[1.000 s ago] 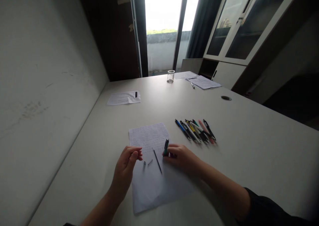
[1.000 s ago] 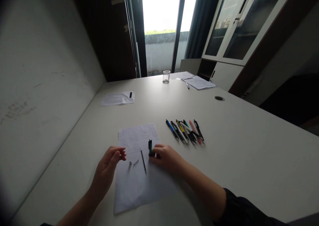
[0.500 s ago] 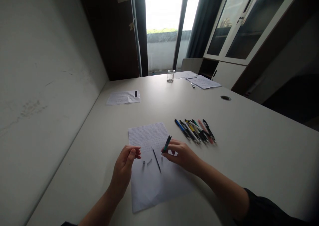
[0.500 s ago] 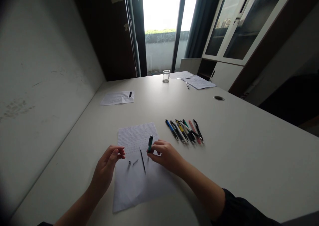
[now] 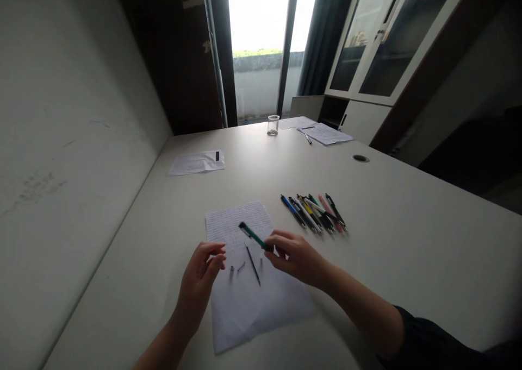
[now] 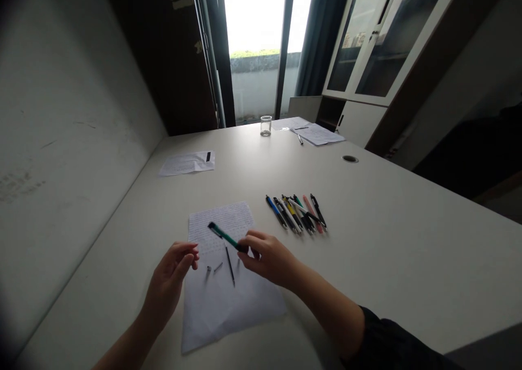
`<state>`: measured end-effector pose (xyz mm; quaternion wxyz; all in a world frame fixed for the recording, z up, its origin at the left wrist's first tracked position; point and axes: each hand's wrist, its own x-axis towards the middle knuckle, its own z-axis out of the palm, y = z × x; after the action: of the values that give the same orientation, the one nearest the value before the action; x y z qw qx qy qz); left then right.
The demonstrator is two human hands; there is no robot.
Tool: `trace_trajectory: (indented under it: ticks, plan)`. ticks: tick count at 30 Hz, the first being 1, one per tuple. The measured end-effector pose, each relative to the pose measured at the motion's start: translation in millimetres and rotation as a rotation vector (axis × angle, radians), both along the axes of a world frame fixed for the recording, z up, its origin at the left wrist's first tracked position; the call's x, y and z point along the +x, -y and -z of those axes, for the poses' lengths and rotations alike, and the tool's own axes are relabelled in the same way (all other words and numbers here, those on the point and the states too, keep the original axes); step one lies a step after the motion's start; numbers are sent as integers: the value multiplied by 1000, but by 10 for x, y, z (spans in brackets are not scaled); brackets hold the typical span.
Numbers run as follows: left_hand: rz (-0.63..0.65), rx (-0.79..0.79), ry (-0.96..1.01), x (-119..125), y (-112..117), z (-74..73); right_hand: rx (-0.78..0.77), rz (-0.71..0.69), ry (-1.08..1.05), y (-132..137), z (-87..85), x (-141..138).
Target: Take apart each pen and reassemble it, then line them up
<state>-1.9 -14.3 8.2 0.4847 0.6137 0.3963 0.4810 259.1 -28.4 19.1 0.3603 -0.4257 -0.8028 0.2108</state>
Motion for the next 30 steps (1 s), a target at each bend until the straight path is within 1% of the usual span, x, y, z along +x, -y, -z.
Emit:
trace_trajectory:
  ticks: [3, 6, 9, 12, 17, 22, 24, 26, 30]
  plan:
    - [39, -1, 27, 7, 32, -5, 39, -67, 49, 30, -47, -13]
    - [69, 27, 2, 9, 44, -14, 71, -104, 104, 48, -65, -22]
    - [109, 88, -80, 4, 31, -29, 109, -90, 150, 46, -48, -24]
    - [124, 161, -167, 1, 12, -40, 167, -37, 177, 34, -36, -22]
    - [54, 197, -192, -2, -8, -45, 221, 43, 176, 12, -54, 17]
    - [-20, 161, -176, -35, -24, -73, 229, 91, 147, -30, -59, 144]
    - [-60, 138, -170, -50, -37, -84, 218, 116, 126, -47, -52, 196]
    - [-94, 105, -149, -63, -53, -79, 161, 124, 103, -55, -37, 228]
    - [-132, 9, -67, -82, -85, -15, 20, 57, 84, -45, 11, 219]
